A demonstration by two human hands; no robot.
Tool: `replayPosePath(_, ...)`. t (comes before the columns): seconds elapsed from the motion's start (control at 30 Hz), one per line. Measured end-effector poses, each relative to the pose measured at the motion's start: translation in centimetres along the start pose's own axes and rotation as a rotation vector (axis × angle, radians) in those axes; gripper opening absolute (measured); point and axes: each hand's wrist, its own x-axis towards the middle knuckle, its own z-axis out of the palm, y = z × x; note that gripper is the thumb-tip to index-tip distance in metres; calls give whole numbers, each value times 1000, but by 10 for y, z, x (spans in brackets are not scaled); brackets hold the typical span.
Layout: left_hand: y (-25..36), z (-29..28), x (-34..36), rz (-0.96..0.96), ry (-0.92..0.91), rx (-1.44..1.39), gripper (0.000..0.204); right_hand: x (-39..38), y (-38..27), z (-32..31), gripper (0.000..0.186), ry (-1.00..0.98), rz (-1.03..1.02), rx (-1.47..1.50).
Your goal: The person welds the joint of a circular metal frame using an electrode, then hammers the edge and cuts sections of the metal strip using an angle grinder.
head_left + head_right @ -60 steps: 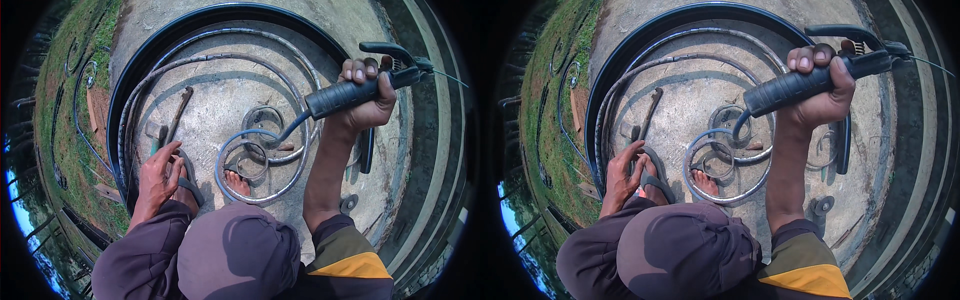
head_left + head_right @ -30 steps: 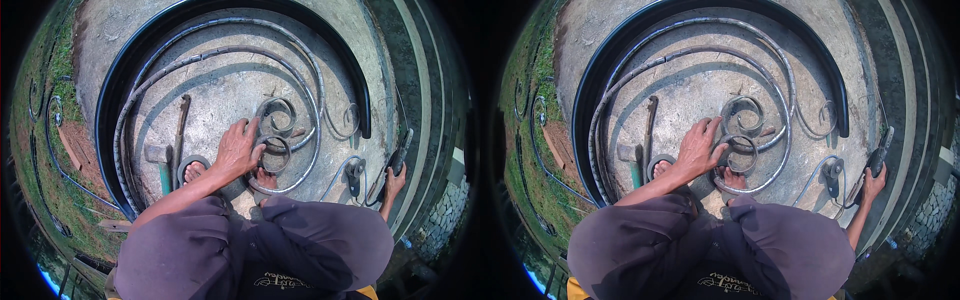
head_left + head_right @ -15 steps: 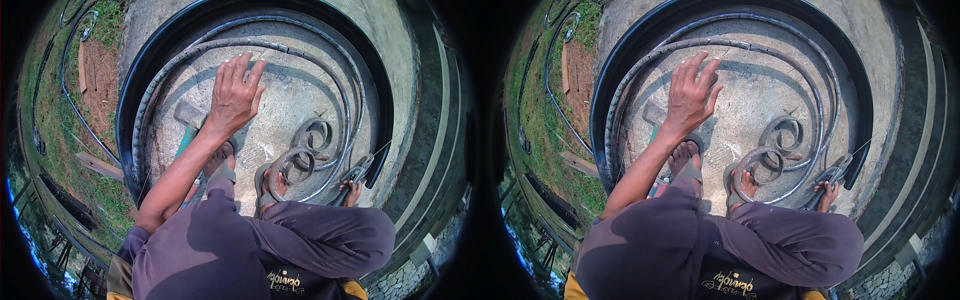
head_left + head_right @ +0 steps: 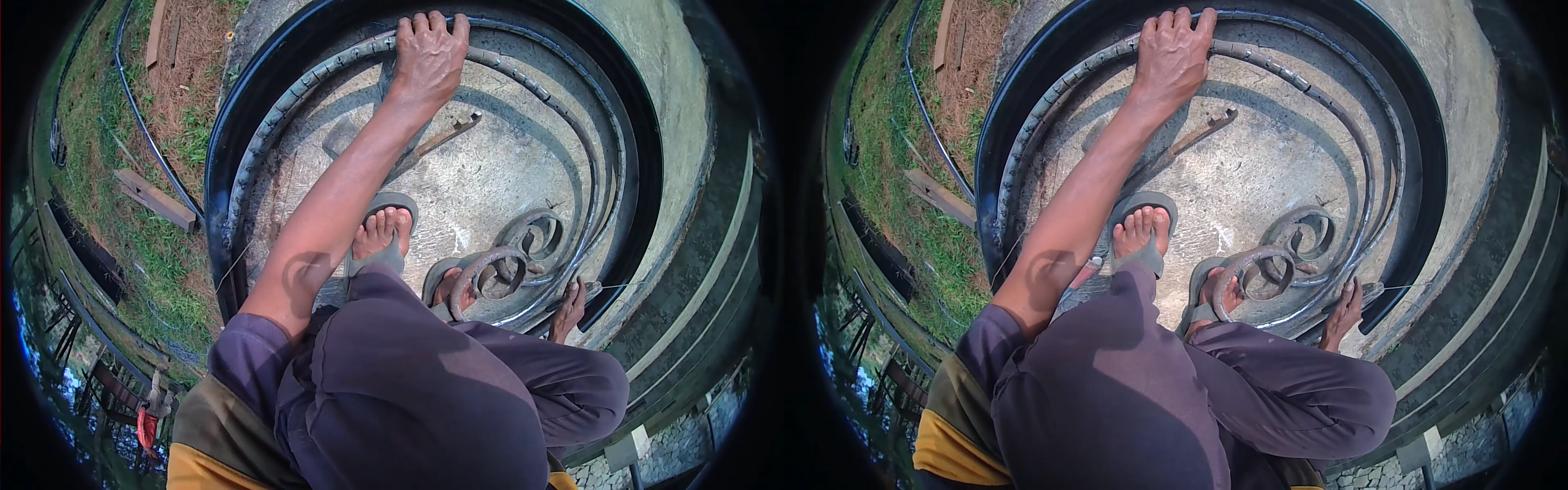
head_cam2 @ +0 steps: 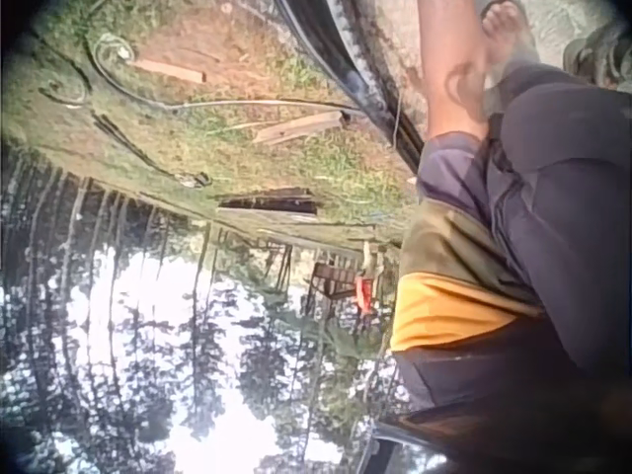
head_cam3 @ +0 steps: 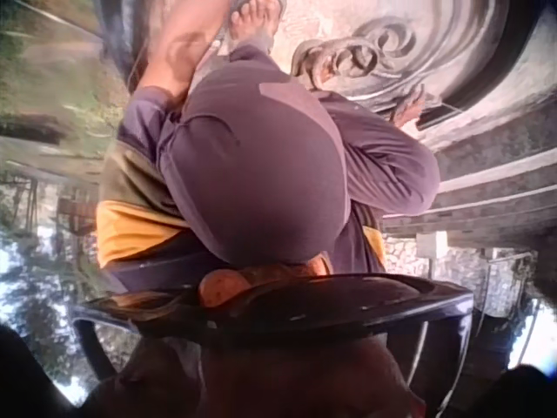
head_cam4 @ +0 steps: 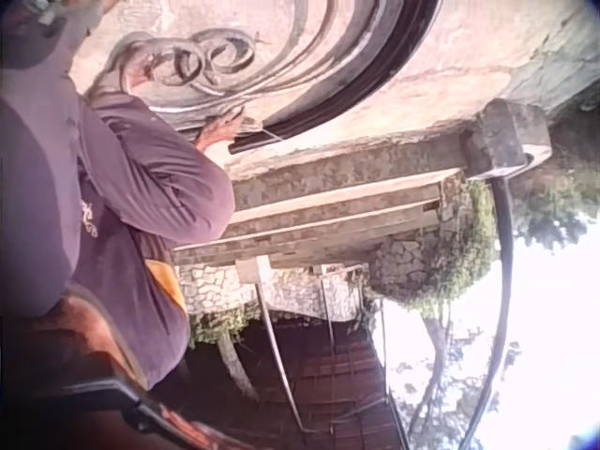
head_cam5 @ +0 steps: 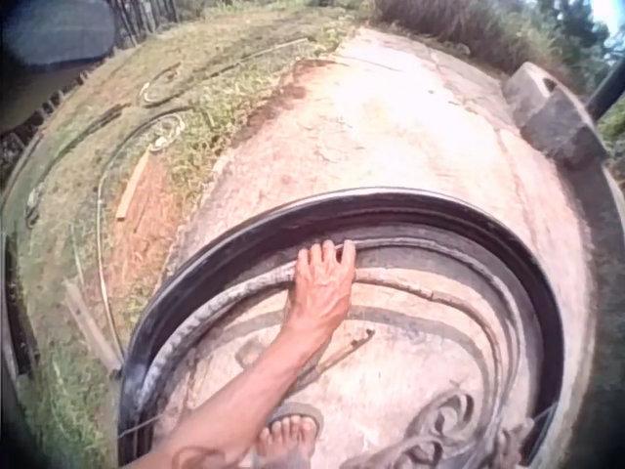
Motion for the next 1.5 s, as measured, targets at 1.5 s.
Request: replayPosePath(1.5,-3,-3,11,-89,23,-142,32,58,-68,12,43,-195,-149,-679)
